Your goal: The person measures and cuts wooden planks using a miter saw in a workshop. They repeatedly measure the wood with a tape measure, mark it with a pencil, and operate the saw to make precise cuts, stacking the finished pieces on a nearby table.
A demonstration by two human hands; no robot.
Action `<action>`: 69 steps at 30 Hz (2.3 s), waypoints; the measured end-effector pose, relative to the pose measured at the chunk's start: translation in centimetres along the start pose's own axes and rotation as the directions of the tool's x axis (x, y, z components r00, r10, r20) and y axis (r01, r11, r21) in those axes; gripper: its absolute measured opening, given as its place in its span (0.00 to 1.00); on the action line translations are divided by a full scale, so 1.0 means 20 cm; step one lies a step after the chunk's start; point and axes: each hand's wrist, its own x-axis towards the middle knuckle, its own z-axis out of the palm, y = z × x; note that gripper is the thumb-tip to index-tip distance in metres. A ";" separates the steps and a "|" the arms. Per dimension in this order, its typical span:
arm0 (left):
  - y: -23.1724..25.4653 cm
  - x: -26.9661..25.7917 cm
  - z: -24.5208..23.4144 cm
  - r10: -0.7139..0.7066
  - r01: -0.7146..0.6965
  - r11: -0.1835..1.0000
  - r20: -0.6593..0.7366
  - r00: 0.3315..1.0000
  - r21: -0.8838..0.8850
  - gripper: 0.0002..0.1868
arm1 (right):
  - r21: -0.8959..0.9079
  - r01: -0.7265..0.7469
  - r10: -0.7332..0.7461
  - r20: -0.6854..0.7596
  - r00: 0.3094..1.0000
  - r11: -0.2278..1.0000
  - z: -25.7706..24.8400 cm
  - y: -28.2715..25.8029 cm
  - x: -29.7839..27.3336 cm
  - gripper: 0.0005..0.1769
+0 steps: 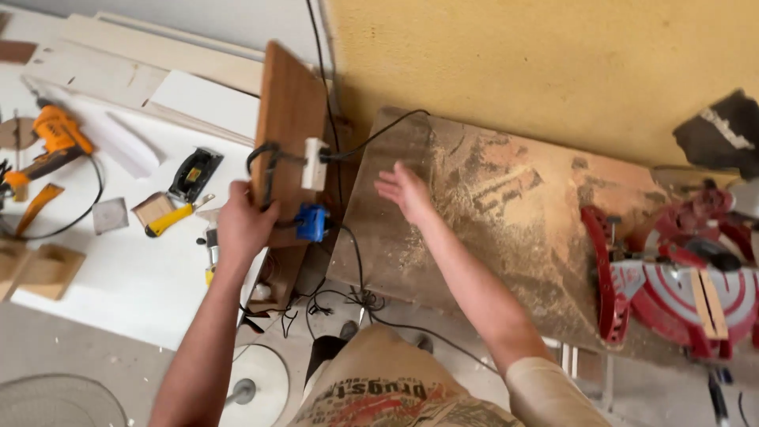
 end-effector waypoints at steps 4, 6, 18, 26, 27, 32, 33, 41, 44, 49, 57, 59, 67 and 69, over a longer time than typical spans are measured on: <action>-0.20 -0.28 0.06 -0.217 0.217 0.976 -0.091 0.972 -0.011 0.32 | 0.174 -0.061 0.053 0.054 0.997 0.983 0.07 -0.13 0.45 0.55; -0.27 -0.41 0.09 -0.341 0.338 0.940 -0.073 0.937 -0.051 0.31 | 0.064 0.025 -0.028 0.041 0.999 0.998 0.05 -0.02 0.84 0.36; -0.63 -0.75 0.10 -0.493 0.519 0.836 0.174 0.853 -0.176 0.30 | -0.642 0.704 -0.206 0.766 0.609 -0.303 0.41 0.43 0.47 0.08; -0.83 -0.84 0.08 -0.475 0.506 0.856 0.222 0.852 -0.110 0.29 | -0.547 0.830 0.370 0.752 0.545 -0.111 0.48 0.72 -0.34 0.25; -0.84 -0.86 0.09 -0.473 0.506 0.856 0.230 0.850 -0.109 0.28 | -0.501 0.859 0.355 0.789 0.502 -0.102 0.46 0.75 -0.34 0.23; -0.83 -0.92 0.08 -0.471 0.517 0.843 0.263 0.842 -0.145 0.30 | -0.426 0.898 0.284 0.852 0.440 -0.113 0.41 0.66 -0.39 0.21; -0.82 -0.93 0.09 -0.467 0.514 0.842 0.256 0.846 -0.164 0.29 | -0.421 0.902 0.261 0.864 0.432 -0.097 0.41 0.62 -0.42 0.21; -0.70 -1.03 0.04 -0.473 0.517 0.840 0.244 0.847 -0.167 0.29 | -0.471 0.880 0.341 0.839 0.424 0.066 0.39 0.45 -0.49 0.22; -0.66 -1.08 0.05 -0.492 0.526 0.839 0.219 0.843 -0.140 0.29 | -0.436 0.900 0.284 0.866 0.411 0.029 0.34 0.56 -0.50 0.22; -0.63 -1.26 0.13 -0.559 0.586 0.799 0.194 0.806 -0.133 0.31 | -0.321 0.924 0.277 0.925 0.260 0.207 0.25 0.54 -0.49 0.24; -0.65 -1.64 -0.02 -0.779 0.680 0.565 -0.031 0.626 -0.466 0.22 | -0.741 0.670 0.302 0.650 0.697 0.047 0.35 0.04 -0.56 0.18; -0.84 -1.72 0.07 -0.779 0.604 0.533 -0.065 0.624 -0.592 0.23 | -0.763 0.628 0.276 0.643 0.714 0.152 0.29 0.02 -0.60 0.18; -1.46 -1.53 0.25 -0.768 0.401 0.546 -0.248 0.590 -0.736 0.30 | -0.797 0.469 -0.139 0.452 0.881 0.380 0.09 0.30 -0.72 0.13; -1.56 -1.44 0.25 -0.753 0.414 0.573 -0.254 0.608 -0.708 0.29 | -0.771 0.417 -0.144 0.400 0.905 0.481 0.08 0.31 -0.80 0.11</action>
